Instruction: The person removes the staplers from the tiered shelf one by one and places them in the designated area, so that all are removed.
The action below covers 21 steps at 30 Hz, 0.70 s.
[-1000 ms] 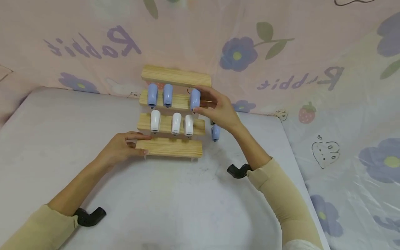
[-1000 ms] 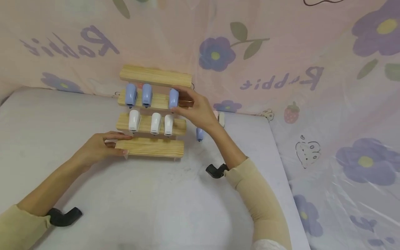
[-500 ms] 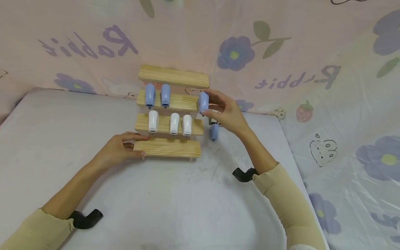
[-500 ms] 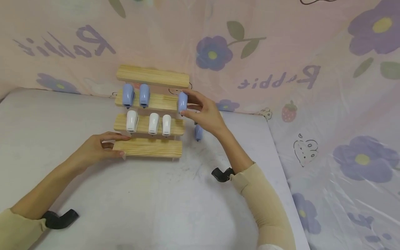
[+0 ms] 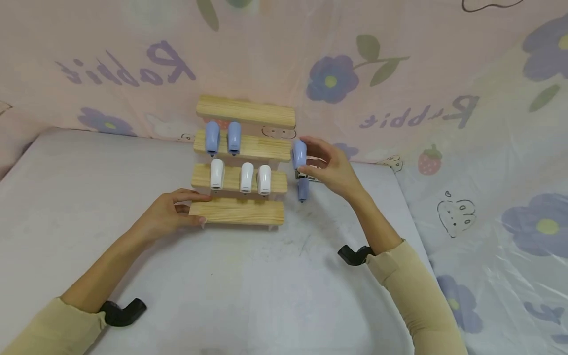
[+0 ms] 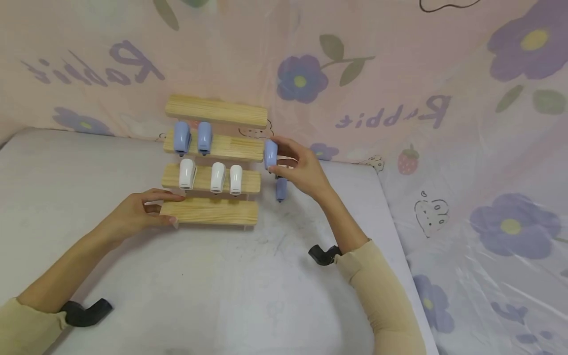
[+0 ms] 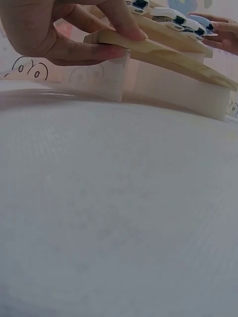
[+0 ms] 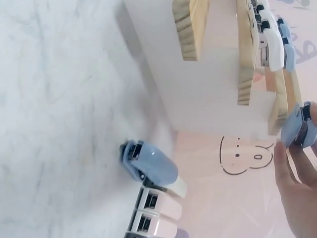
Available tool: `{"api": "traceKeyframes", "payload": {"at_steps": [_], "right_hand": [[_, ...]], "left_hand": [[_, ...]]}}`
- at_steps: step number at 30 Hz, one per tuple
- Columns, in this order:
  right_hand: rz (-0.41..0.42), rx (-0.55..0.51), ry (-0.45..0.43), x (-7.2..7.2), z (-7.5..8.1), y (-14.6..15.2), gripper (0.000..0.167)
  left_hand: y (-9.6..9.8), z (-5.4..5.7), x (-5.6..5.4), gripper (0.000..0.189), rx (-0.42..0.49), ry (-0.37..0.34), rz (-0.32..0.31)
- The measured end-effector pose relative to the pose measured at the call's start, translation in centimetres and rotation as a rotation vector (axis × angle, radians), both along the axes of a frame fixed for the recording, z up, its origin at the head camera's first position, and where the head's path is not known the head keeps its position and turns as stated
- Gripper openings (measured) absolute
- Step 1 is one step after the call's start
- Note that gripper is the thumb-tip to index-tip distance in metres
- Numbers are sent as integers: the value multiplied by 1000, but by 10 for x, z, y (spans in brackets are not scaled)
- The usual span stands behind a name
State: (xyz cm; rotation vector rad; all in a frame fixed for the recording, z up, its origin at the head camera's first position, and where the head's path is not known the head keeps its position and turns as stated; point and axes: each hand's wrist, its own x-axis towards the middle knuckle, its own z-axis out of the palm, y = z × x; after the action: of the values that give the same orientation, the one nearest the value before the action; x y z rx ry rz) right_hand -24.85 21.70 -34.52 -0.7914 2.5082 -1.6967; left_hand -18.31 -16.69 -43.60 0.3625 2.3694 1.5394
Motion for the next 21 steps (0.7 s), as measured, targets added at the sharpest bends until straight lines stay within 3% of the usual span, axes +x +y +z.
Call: {"api": "traceKeyframes", "payload": {"at_steps": [7, 21], "right_hand": [[9, -5, -31, 2, -13, 14, 66], [-73, 51, -136, 9, -50, 46, 68]], "left_hand": [[-2, 0, 0, 55, -4, -27, 4], [0, 3, 0, 54, 18, -66, 4]]}}
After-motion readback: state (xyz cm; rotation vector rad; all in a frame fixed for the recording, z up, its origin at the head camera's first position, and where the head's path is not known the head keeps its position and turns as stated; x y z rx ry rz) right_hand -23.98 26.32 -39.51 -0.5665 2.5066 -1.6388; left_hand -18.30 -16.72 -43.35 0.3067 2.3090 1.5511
